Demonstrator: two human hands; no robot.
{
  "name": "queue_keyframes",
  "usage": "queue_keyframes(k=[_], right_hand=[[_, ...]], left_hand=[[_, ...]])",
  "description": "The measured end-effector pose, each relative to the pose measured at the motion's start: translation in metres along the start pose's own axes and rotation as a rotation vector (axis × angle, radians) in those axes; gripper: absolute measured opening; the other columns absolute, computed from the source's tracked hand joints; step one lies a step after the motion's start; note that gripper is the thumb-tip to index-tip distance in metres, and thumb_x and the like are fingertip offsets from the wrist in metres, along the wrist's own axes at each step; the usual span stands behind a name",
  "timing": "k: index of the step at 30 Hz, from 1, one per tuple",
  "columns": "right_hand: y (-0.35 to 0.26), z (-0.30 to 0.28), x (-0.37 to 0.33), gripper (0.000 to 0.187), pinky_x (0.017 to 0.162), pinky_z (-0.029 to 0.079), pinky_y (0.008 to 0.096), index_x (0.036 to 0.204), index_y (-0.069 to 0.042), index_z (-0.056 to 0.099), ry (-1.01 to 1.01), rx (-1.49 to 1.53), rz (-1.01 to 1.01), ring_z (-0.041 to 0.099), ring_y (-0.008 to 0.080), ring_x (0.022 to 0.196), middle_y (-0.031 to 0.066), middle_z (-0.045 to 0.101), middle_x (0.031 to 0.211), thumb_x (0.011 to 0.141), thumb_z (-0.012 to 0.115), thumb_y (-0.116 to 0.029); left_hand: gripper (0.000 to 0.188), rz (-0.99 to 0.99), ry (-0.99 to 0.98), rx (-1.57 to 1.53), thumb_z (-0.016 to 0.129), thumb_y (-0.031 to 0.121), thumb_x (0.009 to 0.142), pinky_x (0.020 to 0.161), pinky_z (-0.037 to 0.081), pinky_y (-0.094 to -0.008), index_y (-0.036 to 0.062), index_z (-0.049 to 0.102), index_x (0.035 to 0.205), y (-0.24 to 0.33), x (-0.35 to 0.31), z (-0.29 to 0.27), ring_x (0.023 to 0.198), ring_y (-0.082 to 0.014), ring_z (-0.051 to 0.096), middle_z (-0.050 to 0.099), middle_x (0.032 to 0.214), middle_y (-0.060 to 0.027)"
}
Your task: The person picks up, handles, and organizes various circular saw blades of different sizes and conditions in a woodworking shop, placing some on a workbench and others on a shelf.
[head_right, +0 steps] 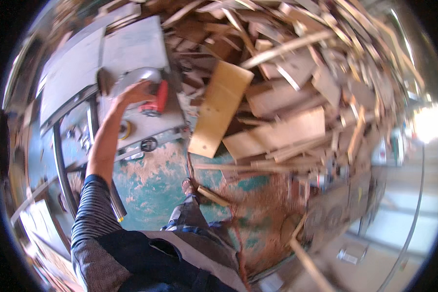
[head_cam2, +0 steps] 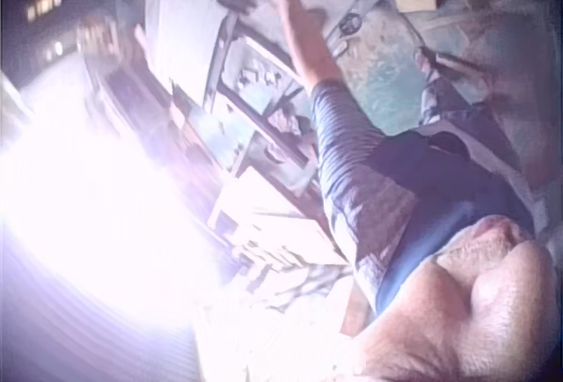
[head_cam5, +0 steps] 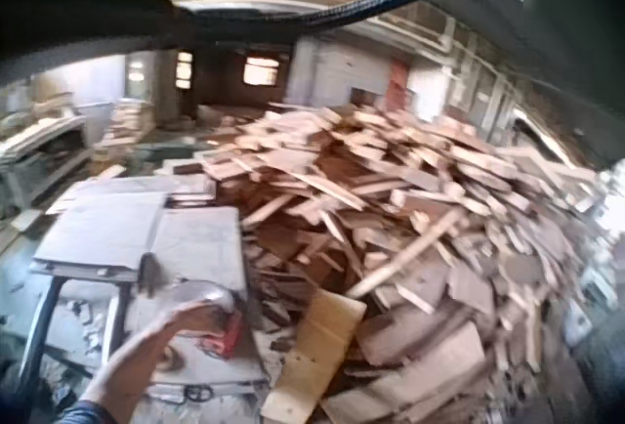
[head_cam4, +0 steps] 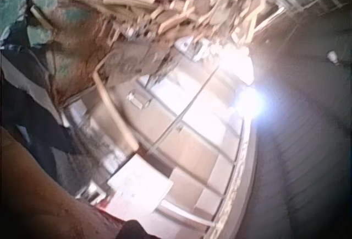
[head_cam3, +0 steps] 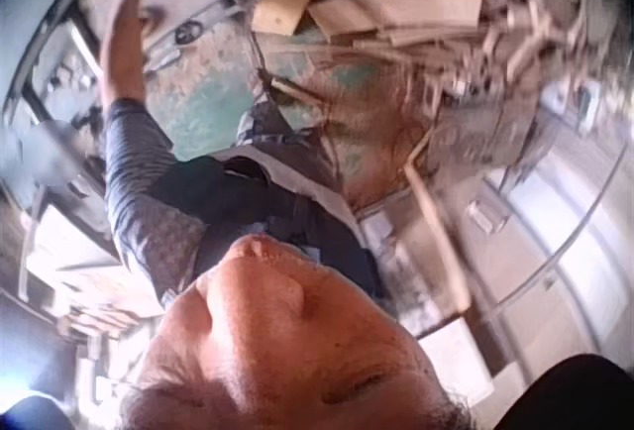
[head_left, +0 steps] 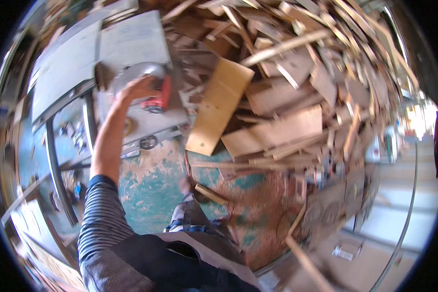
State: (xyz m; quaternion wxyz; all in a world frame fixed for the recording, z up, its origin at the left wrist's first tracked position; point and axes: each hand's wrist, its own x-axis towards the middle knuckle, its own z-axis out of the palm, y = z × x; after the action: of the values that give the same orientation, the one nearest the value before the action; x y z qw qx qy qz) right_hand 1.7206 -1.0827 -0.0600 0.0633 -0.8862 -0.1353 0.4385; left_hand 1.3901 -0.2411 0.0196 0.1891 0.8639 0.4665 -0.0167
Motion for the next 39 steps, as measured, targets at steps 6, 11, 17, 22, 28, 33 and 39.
queue_keyframes(k=[6, 11, 17, 22, 28, 33, 39], right_hand=[[0.067, 0.068, -0.043, 0.04, 0.089, 0.053, 0.0498, 0.117, -0.01, 0.075, 0.021, 0.034, -0.041, 0.07, 0.0416, 0.103, 0.0214, 0.074, 0.111, 0.095, 0.06, -0.04], [0.088, 0.092, -0.045, 0.042, 0.088, 0.053, 0.0516, 0.118, -0.012, 0.075, -0.022, 0.063, 0.066, 0.07, 0.0423, 0.103, 0.0211, 0.074, 0.112, 0.094, 0.06, -0.042], [0.156, 0.11, -0.034, 0.041, 0.088, 0.054, 0.0515, 0.118, -0.011, 0.076, 0.085, 0.286, 0.118, 0.07, 0.0423, 0.102, 0.0199, 0.074, 0.111, 0.093, 0.062, -0.04], [0.263, 0.09, 0.01, 0.037, 0.088, 0.056, 0.051, 0.119, -0.007, 0.073, 0.073, 0.266, -0.031, 0.07, 0.0422, 0.103, 0.0186, 0.074, 0.114, 0.086, 0.068, -0.024], [0.35, 0.025, 0.0, 0.04, 0.091, 0.056, 0.0476, 0.123, -0.008, 0.072, 0.165, 0.444, 0.148, 0.072, 0.0365, 0.104, 0.019, 0.075, 0.114, 0.09, 0.064, -0.027], [0.359, -0.042, 0.004, 0.043, 0.087, 0.056, 0.0397, 0.13, -0.004, 0.068, 0.247, 0.778, 0.118, 0.073, 0.0301, 0.099, 0.0171, 0.075, 0.11, 0.094, 0.062, -0.025], [0.317, -0.135, 0.018, 0.046, 0.089, 0.055, 0.04, 0.137, -0.003, 0.064, 0.301, 0.887, 0.041, 0.071, 0.0286, 0.103, 0.0178, 0.075, 0.114, 0.097, 0.064, -0.025]], left_hand=[[0.057, 0.268, 0.241, -0.004, 0.071, 0.049, 0.09, 0.092, 0.052, -0.0439, 0.0016, 0.067, 0.121, 0.018, 0.035, -0.001, 0.11, -0.0283, 0.066, 0.07, 0.114, -0.0202], [0.044, 0.172, 0.598, -0.382, 0.069, 0.038, 0.093, 0.088, 0.053, -0.0429, 0.0019, 0.069, 0.119, 0.096, -0.071, 0.103, 0.105, -0.0257, 0.067, 0.072, 0.11, -0.0166], [0.029, 0.004, -0.362, -0.767, 0.067, 0.025, 0.097, 0.083, 0.053, -0.0416, 0.0024, 0.071, 0.115, 0.309, -0.273, 0.323, 0.097, -0.0227, 0.069, 0.075, 0.106, -0.0123], [0.026, 0.089, -0.667, -0.985, 0.071, 0.022, 0.096, 0.064, 0.047, -0.0313, 0.0003, 0.067, 0.109, 0.488, -0.359, 0.371, 0.079, -0.0123, 0.062, 0.07, 0.096, -0.0063], [0.024, 0.104, -0.834, -1.086, 0.064, 0.029, 0.103, 0.072, 0.05, -0.0288, 0.0057, 0.062, 0.103, 0.643, -0.358, 0.362, 0.083, -0.0103, 0.058, 0.061, 0.094, -0.0017], [0.024, -0.046, -0.821, -1.258, 0.071, 0.028, 0.098, 0.07, 0.051, -0.0312, 0.0064, 0.063, 0.102, 0.749, -0.318, 0.418, 0.078, -0.0122, 0.059, 0.062, 0.091, -0.0024], [0.032, -0.287, -0.678, -1.375, 0.078, 0.02, 0.092, 0.068, 0.053, -0.0344, -0.0005, 0.064, 0.113, 0.856, -0.268, 0.478, 0.078, -0.0149, 0.061, 0.063, 0.093, -0.005]])
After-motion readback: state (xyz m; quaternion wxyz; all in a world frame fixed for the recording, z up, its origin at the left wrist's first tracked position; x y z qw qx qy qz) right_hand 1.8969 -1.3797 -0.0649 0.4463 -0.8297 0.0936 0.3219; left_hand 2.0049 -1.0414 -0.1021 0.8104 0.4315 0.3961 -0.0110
